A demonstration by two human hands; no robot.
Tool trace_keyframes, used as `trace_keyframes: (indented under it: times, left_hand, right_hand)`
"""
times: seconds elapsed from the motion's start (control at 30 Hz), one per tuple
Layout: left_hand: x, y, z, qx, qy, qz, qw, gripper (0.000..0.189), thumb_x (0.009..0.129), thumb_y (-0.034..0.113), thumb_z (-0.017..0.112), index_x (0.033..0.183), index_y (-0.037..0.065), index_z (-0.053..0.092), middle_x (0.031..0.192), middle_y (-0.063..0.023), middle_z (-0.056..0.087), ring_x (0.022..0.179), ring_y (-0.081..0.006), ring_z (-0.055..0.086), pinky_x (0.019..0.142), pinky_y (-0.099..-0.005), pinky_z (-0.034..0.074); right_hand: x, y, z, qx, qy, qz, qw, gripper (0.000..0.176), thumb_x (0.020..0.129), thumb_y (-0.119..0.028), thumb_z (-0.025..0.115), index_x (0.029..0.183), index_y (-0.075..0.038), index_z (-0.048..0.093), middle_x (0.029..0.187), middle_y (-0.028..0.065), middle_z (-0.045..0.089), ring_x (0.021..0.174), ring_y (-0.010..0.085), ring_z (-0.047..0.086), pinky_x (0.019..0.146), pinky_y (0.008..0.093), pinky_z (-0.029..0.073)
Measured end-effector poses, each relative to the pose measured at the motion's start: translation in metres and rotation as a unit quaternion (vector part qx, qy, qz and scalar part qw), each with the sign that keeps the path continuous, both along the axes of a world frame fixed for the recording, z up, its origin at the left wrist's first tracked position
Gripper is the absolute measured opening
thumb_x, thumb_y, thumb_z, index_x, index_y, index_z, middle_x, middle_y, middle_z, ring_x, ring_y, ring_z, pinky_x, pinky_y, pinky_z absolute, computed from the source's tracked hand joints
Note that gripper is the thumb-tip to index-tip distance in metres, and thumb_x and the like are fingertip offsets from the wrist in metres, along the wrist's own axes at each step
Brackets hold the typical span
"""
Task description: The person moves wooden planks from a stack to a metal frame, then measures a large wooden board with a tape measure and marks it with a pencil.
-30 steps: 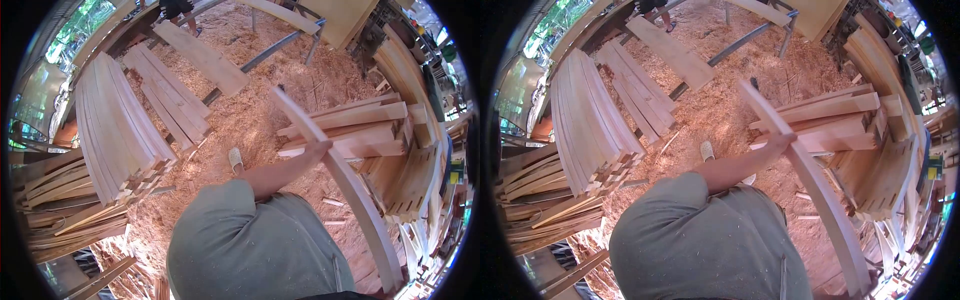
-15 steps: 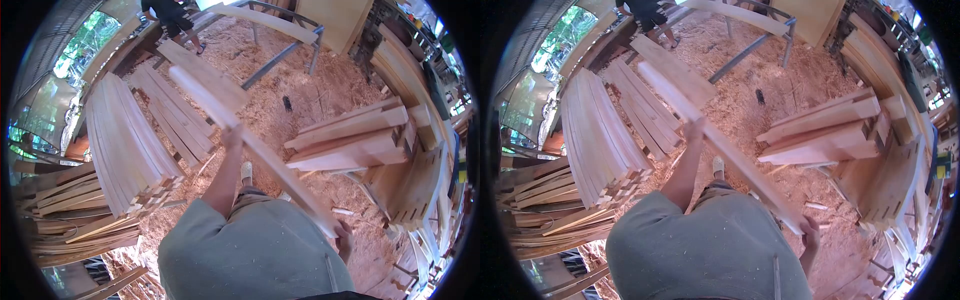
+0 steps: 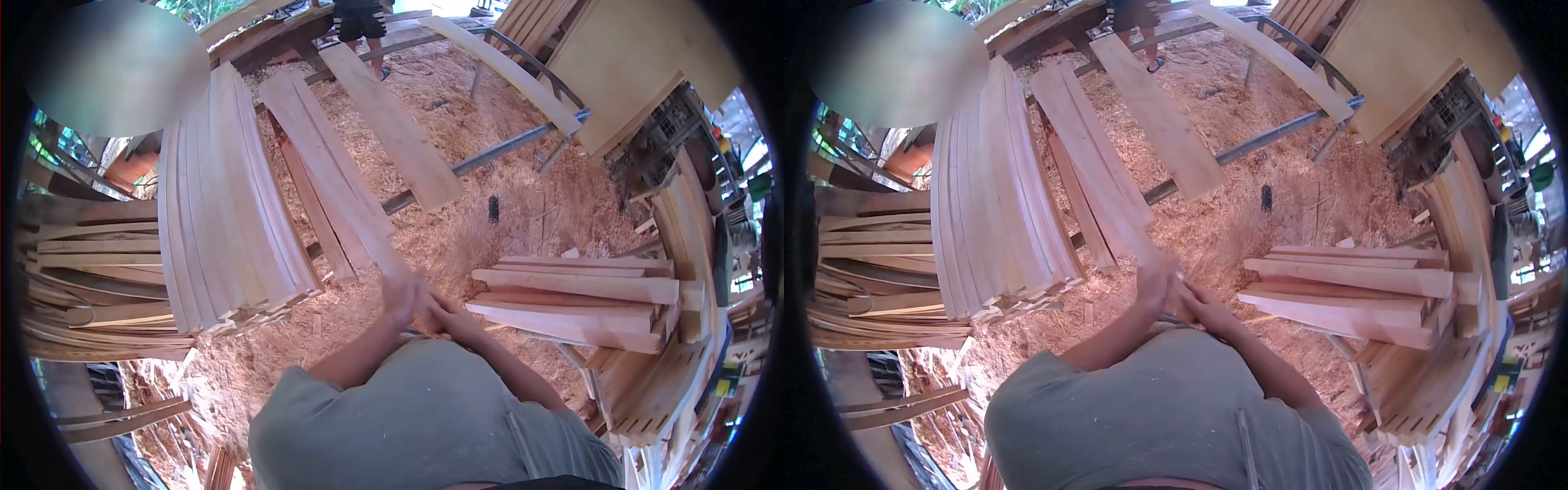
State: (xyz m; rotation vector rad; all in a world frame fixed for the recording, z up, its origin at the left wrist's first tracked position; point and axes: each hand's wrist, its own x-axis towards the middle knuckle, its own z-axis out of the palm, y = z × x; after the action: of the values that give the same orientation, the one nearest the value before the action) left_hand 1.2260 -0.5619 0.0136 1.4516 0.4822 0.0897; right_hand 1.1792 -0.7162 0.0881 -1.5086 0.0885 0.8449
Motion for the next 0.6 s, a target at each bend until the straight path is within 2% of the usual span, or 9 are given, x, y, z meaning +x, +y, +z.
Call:
trace_keyframes:
  times: [0.07, 0.1, 0.13, 0.23, 0.27, 0.47, 0.53, 0.57, 0.6]
  left_hand:
    - [-0.001, 0.011, 0.013, -0.118, 0.005, 0.04, 0.992, 0.022, 0.075, 0.015, 0.072, 0.085, -0.001, 0.061, 0.068, -0.0049, 0.055, 0.058, -0.0173, 0.055, 0.05, -0.0338, 0.043]
    - [0.0, 0.02, 0.02, -0.233, 0.01, 0.075, 0.97, 0.022, 0.073, 0.014, 0.073, 0.082, -0.002, 0.062, 0.067, -0.0058, 0.056, 0.057, -0.0181, 0.055, 0.05, -0.0349, 0.044]
    - [0.008, 0.042, 0.009, -0.049, 0.018, 0.023, 0.998, 0.02, 0.07, 0.011, 0.073, 0.078, -0.004, 0.062, 0.066, -0.0075, 0.058, 0.057, -0.0195, 0.056, 0.05, -0.0359, 0.045]
    - [0.036, 0.102, 0.017, 0.29, 0.058, -0.052, 0.954, 0.017, 0.064, 0.01, 0.071, 0.066, -0.005, 0.063, 0.064, -0.0107, 0.063, 0.06, -0.0182, 0.062, 0.055, -0.0344, 0.049]
    - [0.043, 0.112, 0.027, 0.275, 0.1, -0.025, 0.956, 0.021, 0.063, 0.013, 0.071, 0.069, -0.006, 0.064, 0.067, -0.0118, 0.065, 0.062, -0.019, 0.063, 0.058, -0.0344, 0.05]
    - [0.066, 0.175, -0.005, 0.44, 0.197, -0.007, 0.876, 0.043, 0.063, 0.032, 0.07, 0.081, -0.007, 0.067, 0.082, -0.0201, 0.067, 0.079, -0.0275, 0.066, 0.075, -0.0375, 0.052]
    - [0.073, 0.223, -0.121, 0.499, 0.165, 0.038, 0.85, 0.052, 0.07, 0.038, 0.069, 0.095, -0.008, 0.066, 0.101, -0.0248, 0.064, 0.098, -0.0311, 0.062, 0.088, -0.0397, 0.047]
    - [0.066, 0.189, -0.025, 0.505, 0.26, -0.14, 0.811, 0.06, 0.078, 0.043, 0.066, 0.109, -0.008, 0.06, 0.114, -0.0252, 0.059, 0.11, -0.0309, 0.055, 0.096, -0.0406, 0.042]
    - [0.071, 0.225, -0.095, 0.66, 0.158, -0.227, 0.699, 0.062, 0.082, 0.04, 0.065, 0.114, -0.011, 0.056, 0.116, -0.0261, 0.059, 0.11, -0.0336, 0.055, 0.097, -0.0431, 0.042]
  right_hand:
    - [0.026, 0.018, 0.004, 0.039, 0.033, 0.022, 0.998, 0.061, 0.095, -0.037, 0.053, 0.144, -0.004, 0.036, 0.137, 0.0136, 0.048, 0.125, 0.0228, 0.046, 0.104, 0.0342, 0.038]
    - [0.035, 0.02, -0.003, -0.032, -0.121, 0.104, 0.987, 0.06, 0.095, -0.037, 0.053, 0.143, -0.005, 0.039, 0.137, 0.0135, 0.048, 0.124, 0.0237, 0.047, 0.102, 0.0347, 0.039]
    - [0.041, 0.023, -0.006, -0.102, -0.272, 0.179, 0.94, 0.058, 0.095, -0.037, 0.053, 0.142, -0.005, 0.041, 0.136, 0.0135, 0.048, 0.122, 0.0246, 0.048, 0.101, 0.0352, 0.04]
    - [0.045, 0.007, 0.003, 0.02, -0.104, 0.054, 0.993, 0.052, 0.093, -0.034, 0.056, 0.138, -0.008, 0.048, 0.131, 0.0121, 0.053, 0.112, 0.0214, 0.054, 0.092, 0.0331, 0.045]
    - [0.041, -0.004, 0.005, 0.108, 0.026, -0.032, 0.993, 0.05, 0.093, -0.033, 0.057, 0.136, -0.008, 0.049, 0.129, 0.0117, 0.055, 0.108, 0.0197, 0.055, 0.088, 0.0321, 0.046]
    - [-0.005, -0.079, -0.051, 0.017, 0.123, -0.253, 0.96, 0.045, 0.092, -0.031, 0.058, 0.129, -0.005, 0.054, 0.113, 0.0086, 0.063, 0.089, 0.0166, 0.059, 0.074, 0.0324, 0.048]
    - [-0.018, -0.101, -0.062, 0.013, 0.122, -0.314, 0.942, 0.044, 0.091, -0.031, 0.059, 0.125, -0.003, 0.056, 0.108, 0.0096, 0.064, 0.085, 0.0181, 0.06, 0.072, 0.0342, 0.049]
    - [-0.023, -0.116, -0.065, 0.018, 0.121, -0.344, 0.931, 0.044, 0.09, -0.033, 0.061, 0.123, -0.003, 0.057, 0.108, 0.0104, 0.064, 0.087, 0.0202, 0.061, 0.076, 0.037, 0.051]
    - [-0.029, -0.125, -0.051, -0.042, 0.055, -0.383, 0.921, 0.047, 0.089, -0.033, 0.062, 0.124, -0.002, 0.057, 0.11, 0.0123, 0.064, 0.09, 0.0235, 0.062, 0.079, 0.0395, 0.051]
